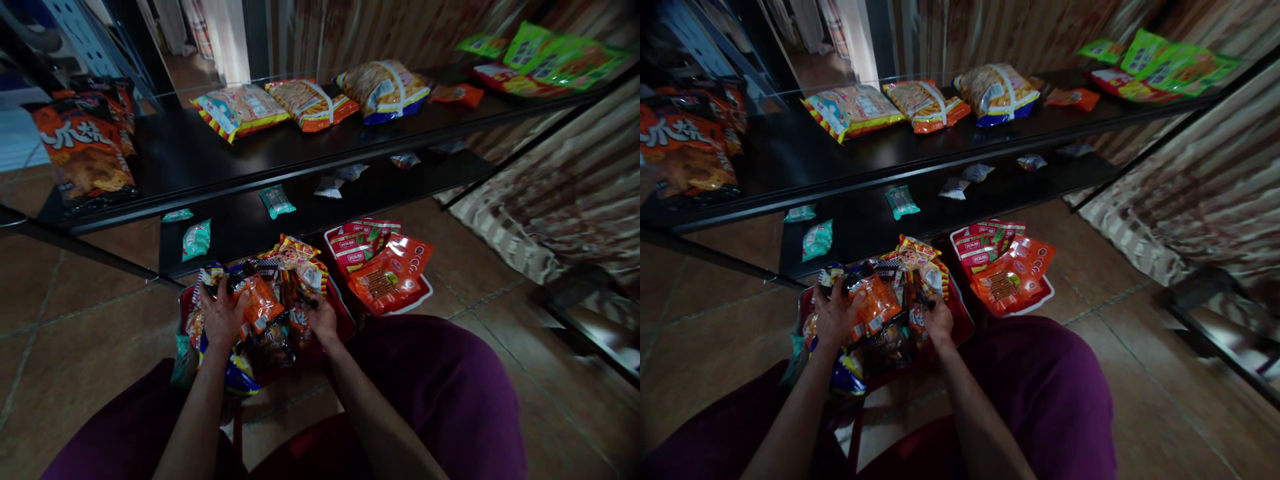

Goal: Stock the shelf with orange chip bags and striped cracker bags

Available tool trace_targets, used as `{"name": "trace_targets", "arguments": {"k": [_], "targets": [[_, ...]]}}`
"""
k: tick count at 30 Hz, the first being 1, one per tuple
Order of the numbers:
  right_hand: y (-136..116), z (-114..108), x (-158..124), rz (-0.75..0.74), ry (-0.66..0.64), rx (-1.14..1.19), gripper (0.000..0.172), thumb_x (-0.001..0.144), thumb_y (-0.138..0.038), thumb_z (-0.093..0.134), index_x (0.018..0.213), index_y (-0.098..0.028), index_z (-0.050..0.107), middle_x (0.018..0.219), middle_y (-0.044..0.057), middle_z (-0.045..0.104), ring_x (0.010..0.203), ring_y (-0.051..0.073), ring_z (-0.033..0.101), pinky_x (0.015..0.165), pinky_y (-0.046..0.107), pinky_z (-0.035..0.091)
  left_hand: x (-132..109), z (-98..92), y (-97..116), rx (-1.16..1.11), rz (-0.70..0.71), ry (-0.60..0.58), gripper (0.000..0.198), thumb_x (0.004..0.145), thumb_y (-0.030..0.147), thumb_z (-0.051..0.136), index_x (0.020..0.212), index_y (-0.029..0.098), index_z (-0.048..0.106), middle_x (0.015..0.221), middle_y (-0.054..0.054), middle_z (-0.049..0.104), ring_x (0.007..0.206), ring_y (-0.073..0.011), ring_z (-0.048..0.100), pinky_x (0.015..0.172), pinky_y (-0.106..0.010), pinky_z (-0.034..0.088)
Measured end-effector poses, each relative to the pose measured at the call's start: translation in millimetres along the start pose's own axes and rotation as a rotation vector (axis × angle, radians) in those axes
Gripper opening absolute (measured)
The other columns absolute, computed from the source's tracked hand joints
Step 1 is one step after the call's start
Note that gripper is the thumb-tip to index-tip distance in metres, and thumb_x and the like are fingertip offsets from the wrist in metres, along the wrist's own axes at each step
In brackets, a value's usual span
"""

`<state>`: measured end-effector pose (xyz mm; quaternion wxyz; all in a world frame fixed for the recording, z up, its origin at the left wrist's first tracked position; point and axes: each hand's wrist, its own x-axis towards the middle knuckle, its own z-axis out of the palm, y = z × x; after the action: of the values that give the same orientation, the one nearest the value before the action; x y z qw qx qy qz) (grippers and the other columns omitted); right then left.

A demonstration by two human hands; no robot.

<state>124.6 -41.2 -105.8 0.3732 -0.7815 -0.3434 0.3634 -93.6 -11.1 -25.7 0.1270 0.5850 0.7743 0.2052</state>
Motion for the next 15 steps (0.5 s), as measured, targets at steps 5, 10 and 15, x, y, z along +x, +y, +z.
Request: {"name": "trace_targets", "arguments": {"k": [5, 10, 15], "targets": [[-68, -48, -16, -0.153, 0.131, -0.182, 0.027, 0.073, -0.037, 0.058, 0.096, -0.023, 0.063, 0.079, 0.001, 0.067, 0.067, 0.018, 0.059, 0.067, 0.030, 0.043, 0, 0.1, -1, -0.001, -0.014, -0.007, 0.069, 0.079, 0.056, 0.056, 0.137, 0.021, 0.045, 0.151, -0.021, 0.016, 0.137, -0.0428, 0.025, 0.103, -0.054, 0.035], [-117, -28, -46, -0.462, 0.017, 0.003, 0.030, 0.080, -0.032, 0.055, 0.108, -0.023, 0.061, 0.106, 0.004, 0.068, 0.091, 0.020, 0.062, 0.083, 0.032, 0.046, 1, 1.4, -3, -0.059, -0.020, 0.008, 0.067, 0.078, 0.051, 0.061, 0.136, 0.020, 0.048, 0.153, -0.019, 0.011, 0.140, -0.0423, 0.020, 0.107, -0.055, 0.031], [-114, 50, -66, -0.649, -0.208, -0.042, 0.035, 0.082, -0.015, 0.047, 0.114, -0.021, 0.060, 0.114, 0.007, 0.064, 0.109, 0.021, 0.055, 0.100, 0.038, 0.041, 10, -0.8, -27, -0.150, 0.009, 0.013, 0.048, 0.080, 0.029, 0.058, 0.127, 0.021, 0.058, 0.145, -0.013, 0.037, 0.135, -0.0302, 0.037, 0.108, -0.042, 0.036]]}}
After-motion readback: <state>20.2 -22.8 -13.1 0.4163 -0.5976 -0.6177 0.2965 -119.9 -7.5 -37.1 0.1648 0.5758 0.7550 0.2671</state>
